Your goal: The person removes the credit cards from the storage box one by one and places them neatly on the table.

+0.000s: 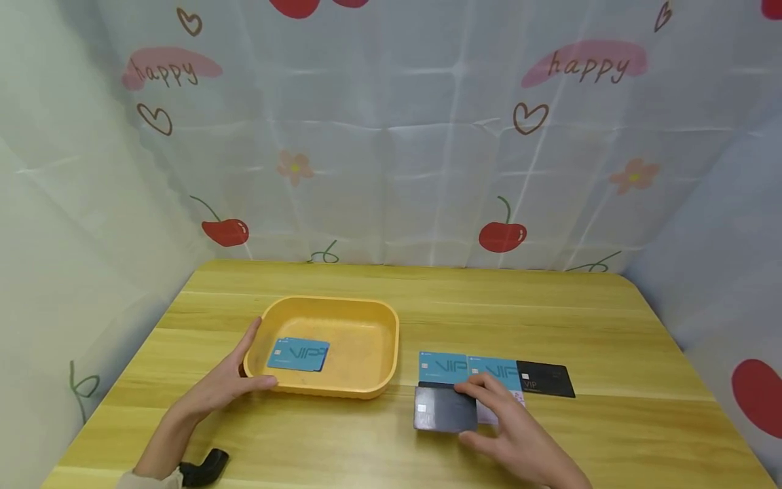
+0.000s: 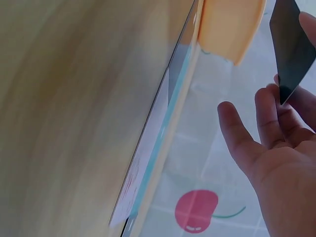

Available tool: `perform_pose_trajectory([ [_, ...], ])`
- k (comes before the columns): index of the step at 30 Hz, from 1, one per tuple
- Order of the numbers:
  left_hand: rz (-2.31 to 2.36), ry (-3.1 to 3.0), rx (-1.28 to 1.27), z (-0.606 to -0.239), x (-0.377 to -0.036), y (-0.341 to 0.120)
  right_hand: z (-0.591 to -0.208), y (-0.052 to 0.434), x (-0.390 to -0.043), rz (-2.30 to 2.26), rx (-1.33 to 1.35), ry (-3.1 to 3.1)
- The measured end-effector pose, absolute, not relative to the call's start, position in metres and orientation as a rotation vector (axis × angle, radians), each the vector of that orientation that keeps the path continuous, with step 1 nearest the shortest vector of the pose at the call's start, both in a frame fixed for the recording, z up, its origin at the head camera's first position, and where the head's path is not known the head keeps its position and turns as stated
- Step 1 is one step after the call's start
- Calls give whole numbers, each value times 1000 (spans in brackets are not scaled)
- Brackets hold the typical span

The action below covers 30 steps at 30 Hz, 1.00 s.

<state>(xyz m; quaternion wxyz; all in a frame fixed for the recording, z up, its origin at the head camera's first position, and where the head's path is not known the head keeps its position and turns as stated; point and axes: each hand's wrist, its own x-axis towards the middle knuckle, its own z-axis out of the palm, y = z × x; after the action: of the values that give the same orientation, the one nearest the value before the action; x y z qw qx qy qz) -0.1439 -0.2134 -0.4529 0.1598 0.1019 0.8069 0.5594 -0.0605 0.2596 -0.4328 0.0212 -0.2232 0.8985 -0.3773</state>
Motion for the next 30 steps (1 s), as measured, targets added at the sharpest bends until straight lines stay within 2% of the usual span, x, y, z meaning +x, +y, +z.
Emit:
perform_pose_trajectory([
  [15, 1602, 2293, 281, -454, -143, -214, -436, 289, -51, -1088, -431, 2728],
  [30, 1605, 2279, 281, -453, -143, -215, -444, 328, -49, -965, -365, 2727],
])
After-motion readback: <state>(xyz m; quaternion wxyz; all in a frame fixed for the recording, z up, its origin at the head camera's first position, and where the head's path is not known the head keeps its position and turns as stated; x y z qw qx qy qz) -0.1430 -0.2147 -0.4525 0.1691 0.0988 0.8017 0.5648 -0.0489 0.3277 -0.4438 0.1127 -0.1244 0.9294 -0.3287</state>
